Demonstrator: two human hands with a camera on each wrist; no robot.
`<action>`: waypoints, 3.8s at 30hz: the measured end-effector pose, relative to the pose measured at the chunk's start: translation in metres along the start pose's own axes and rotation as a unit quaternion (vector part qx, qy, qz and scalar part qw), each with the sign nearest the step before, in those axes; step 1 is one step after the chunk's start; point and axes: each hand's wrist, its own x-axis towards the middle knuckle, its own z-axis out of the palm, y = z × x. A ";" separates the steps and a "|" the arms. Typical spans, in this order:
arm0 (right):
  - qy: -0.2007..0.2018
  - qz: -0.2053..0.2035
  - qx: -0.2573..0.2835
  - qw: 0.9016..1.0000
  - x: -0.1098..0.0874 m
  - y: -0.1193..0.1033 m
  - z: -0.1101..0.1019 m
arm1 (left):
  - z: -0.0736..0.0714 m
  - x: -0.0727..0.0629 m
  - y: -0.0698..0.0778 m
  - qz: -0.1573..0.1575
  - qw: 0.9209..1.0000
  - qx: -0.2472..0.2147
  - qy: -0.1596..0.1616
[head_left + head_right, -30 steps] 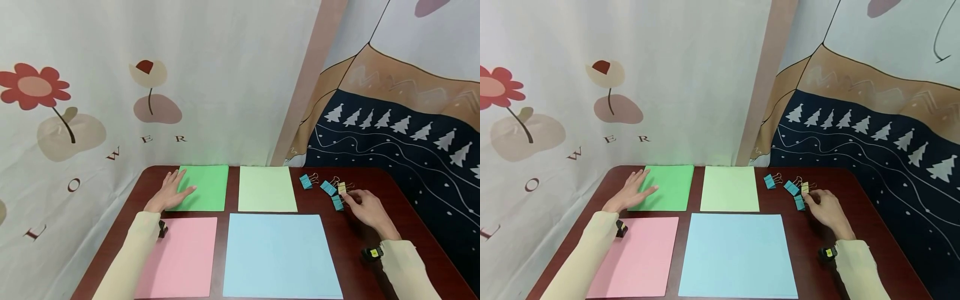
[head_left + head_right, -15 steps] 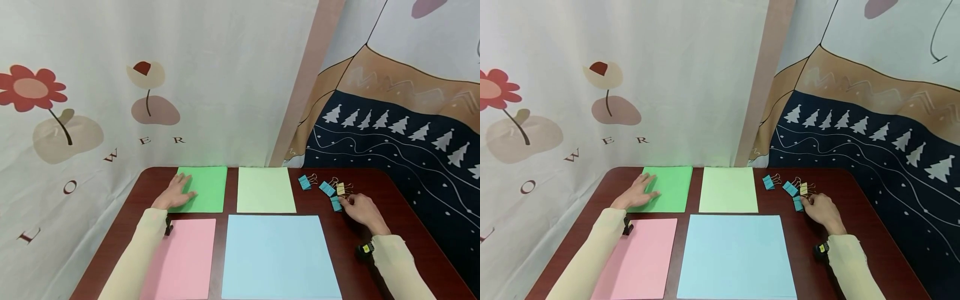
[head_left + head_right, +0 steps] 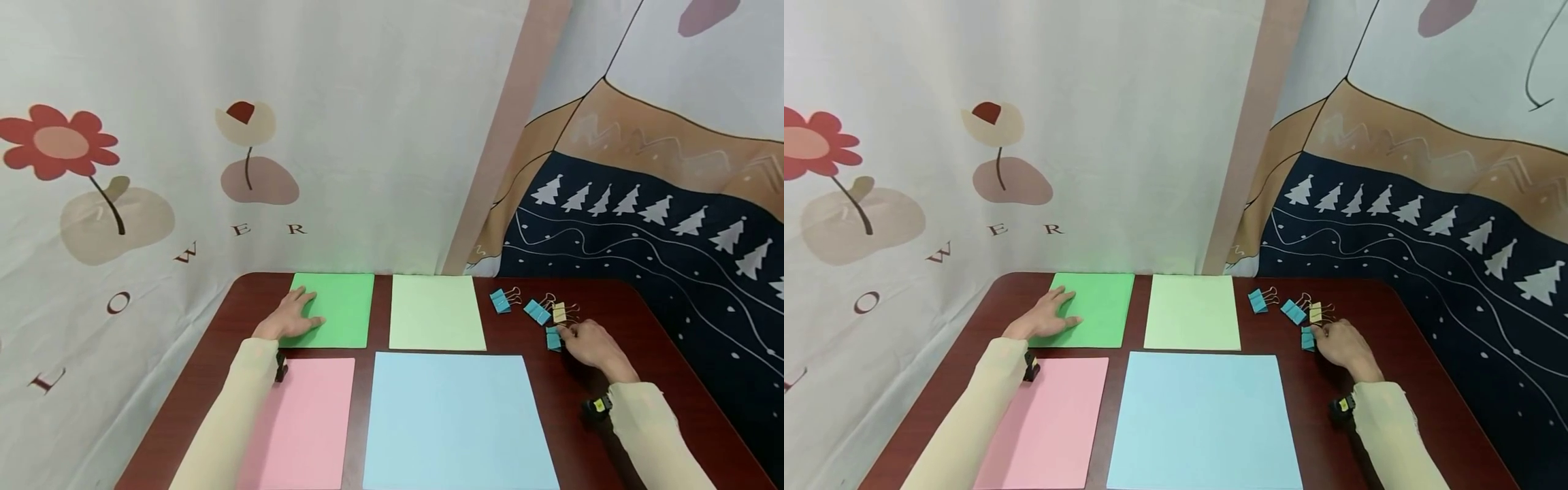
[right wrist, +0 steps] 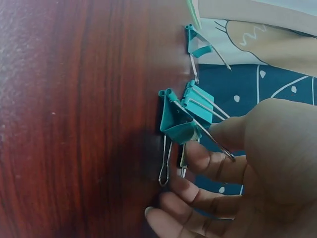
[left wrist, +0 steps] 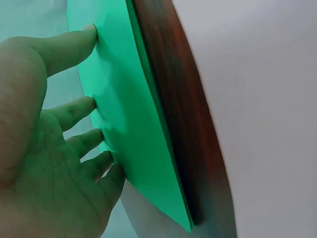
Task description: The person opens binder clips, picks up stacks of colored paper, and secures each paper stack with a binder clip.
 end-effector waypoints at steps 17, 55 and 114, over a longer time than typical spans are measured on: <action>-0.038 0.113 0.076 0.990 -0.001 -0.012 -0.008 | 0.002 0.004 0.001 -0.010 0.999 -0.029 -0.012; -0.056 0.210 0.079 0.973 0.016 -0.015 -0.007 | 0.006 0.004 -0.005 -0.016 0.999 -0.049 0.004; 0.171 -0.004 0.218 0.961 0.006 -0.048 0.026 | -0.012 0.003 0.013 -0.271 0.955 -0.037 0.114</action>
